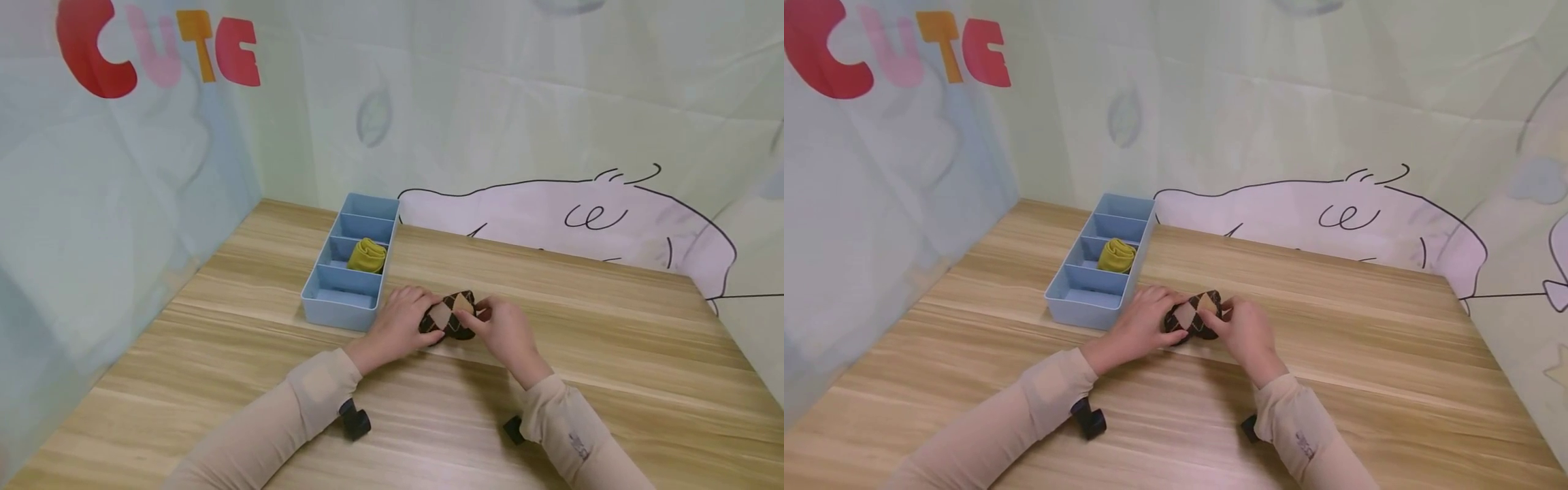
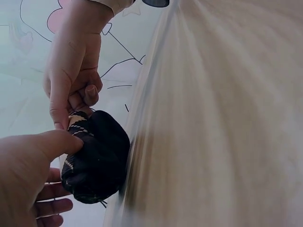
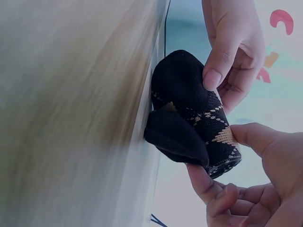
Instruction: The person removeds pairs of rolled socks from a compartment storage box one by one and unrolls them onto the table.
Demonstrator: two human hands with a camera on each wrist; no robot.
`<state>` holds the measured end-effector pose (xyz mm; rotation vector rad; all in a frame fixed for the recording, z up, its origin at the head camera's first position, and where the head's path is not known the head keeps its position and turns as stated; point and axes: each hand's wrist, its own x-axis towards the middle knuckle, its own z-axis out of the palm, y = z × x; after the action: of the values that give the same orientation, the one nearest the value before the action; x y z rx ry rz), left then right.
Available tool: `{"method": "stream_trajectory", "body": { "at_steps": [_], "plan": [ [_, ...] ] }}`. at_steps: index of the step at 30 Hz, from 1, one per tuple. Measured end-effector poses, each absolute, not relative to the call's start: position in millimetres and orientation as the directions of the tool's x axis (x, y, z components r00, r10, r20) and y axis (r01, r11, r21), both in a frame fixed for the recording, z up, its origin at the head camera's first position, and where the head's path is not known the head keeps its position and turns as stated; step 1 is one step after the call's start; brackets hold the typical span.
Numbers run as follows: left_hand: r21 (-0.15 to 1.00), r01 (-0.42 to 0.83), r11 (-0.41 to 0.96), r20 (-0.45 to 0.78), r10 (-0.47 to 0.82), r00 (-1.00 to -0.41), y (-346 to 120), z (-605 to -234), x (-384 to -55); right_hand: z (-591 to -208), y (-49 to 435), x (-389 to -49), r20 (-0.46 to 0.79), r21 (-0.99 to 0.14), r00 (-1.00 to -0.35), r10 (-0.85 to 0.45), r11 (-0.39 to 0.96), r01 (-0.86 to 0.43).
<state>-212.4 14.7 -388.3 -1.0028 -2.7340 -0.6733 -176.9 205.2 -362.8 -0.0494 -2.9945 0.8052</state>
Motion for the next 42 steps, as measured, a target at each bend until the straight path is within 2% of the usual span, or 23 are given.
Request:
{"method": "stream_trajectory", "body": {
  "at_steps": [10,25,37,42],
  "plan": [
    [0.358,0.669,0.651,0.247,0.625,-0.741,17,-384,-217,-365,210,-176,0.007,-0.531,-0.999,0.048,0.846,0.037],
    [0.276,0.704,0.654,0.153,0.693,-0.704,11,-373,-219,-370,204,-169,0.009,-0.566,-1.0,0.016,0.824,0.008],
    [0.273,0.715,0.643,0.15,0.706,-0.692,11,-372,-220,-363,207,-168,-0.027,-0.437,-1.0,0.006,0.899,0.017],
    [0.273,0.716,0.643,0.144,0.709,-0.691,10,-372,-220,-358,211,-168,0.019,-0.451,-1.0,0.002,0.892,-0.007]
  ]
}}
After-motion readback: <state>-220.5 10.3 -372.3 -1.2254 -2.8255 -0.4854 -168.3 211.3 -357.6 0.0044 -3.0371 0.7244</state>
